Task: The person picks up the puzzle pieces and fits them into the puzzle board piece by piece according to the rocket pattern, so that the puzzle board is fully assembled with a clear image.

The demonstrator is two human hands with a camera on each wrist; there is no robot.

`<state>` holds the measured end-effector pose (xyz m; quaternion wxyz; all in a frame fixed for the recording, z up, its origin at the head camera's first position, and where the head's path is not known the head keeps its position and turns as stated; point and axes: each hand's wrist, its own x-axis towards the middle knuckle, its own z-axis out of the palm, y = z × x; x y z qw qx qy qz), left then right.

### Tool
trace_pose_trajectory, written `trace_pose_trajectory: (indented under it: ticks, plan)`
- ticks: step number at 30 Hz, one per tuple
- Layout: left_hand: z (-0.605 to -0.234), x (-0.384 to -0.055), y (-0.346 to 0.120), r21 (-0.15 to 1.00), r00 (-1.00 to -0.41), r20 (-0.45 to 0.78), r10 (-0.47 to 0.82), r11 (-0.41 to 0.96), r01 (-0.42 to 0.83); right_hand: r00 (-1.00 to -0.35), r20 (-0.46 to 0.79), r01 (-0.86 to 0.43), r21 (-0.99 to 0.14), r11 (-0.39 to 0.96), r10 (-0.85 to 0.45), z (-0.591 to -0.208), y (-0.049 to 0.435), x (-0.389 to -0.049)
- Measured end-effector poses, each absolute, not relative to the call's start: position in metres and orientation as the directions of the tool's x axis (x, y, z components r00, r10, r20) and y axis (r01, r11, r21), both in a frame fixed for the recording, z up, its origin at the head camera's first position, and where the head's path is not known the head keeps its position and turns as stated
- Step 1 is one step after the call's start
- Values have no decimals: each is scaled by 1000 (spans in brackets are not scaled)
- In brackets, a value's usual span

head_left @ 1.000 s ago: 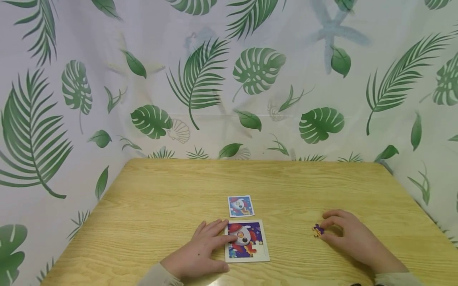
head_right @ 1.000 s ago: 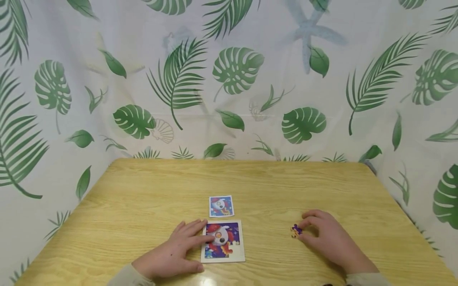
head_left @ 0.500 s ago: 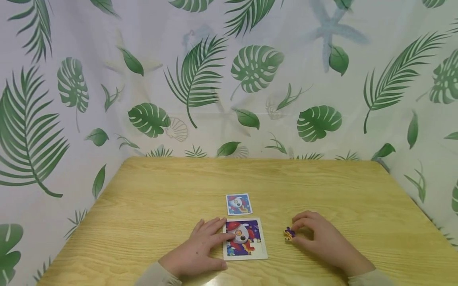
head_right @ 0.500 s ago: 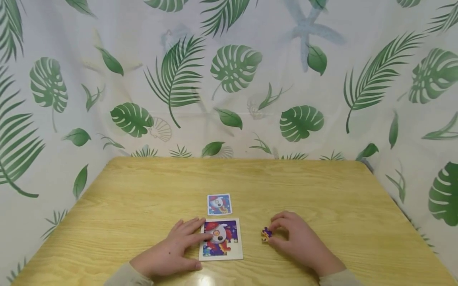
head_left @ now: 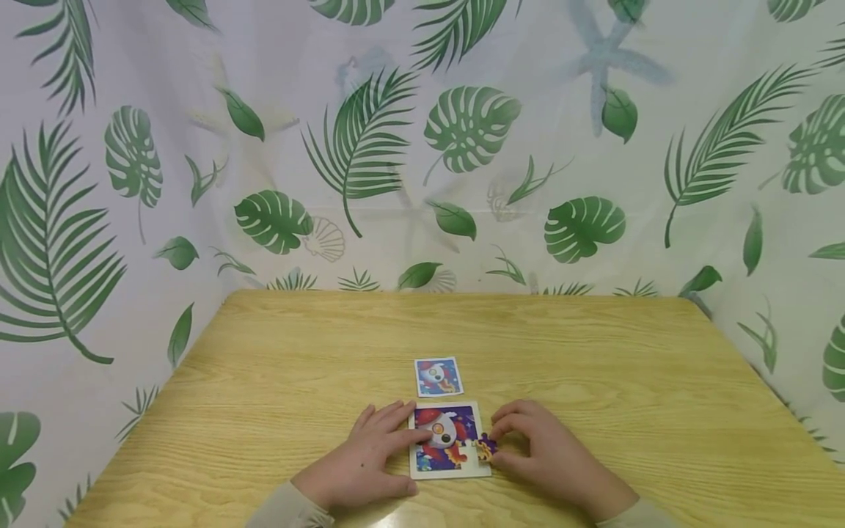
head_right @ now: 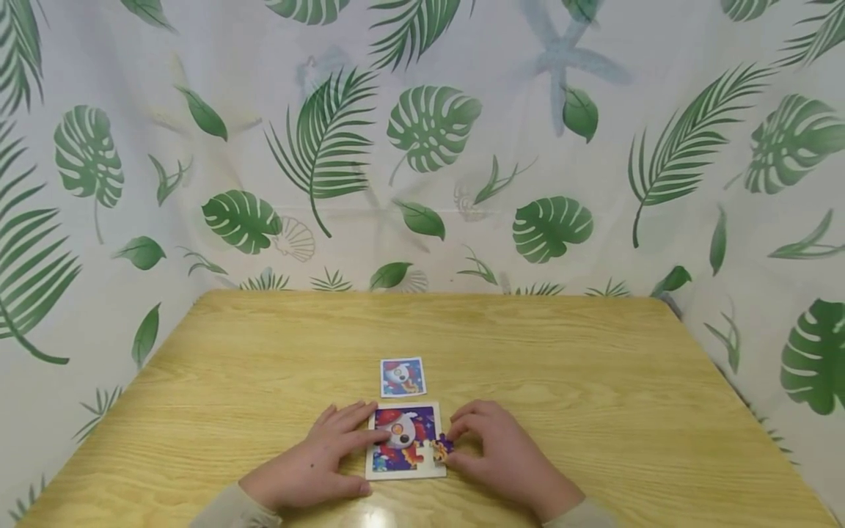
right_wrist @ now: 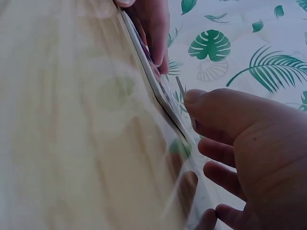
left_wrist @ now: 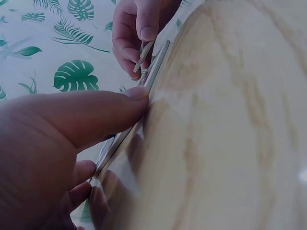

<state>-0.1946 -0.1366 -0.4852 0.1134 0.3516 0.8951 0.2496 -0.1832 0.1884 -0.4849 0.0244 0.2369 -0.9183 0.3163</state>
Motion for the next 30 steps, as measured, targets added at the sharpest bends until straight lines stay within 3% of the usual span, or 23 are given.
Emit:
trace_pose_trajectory:
  ticks: [6, 13, 18, 30]
  plan:
    - [-486, -194, -136, 526, -732, -23, 681, 631, 571, -873, 214, -476, -570, 670, -439, -486, 177, -184]
    - [-485, -192, -132, 535, -748, -18, 664, 638, 554, -851, 240, -521, -495, 695, -467, -489, 168, -183]
    - [-482, -186, -120, 589, -769, -33, 639, 634, 502, -855, 237, -516, -484, 707, -462, -490, 167, -181]
    - [-483, -175, -100, 500, -657, 27, 753, 559, 661, -860, 236, -509, -483, 713, -453, -487, 167, -181]
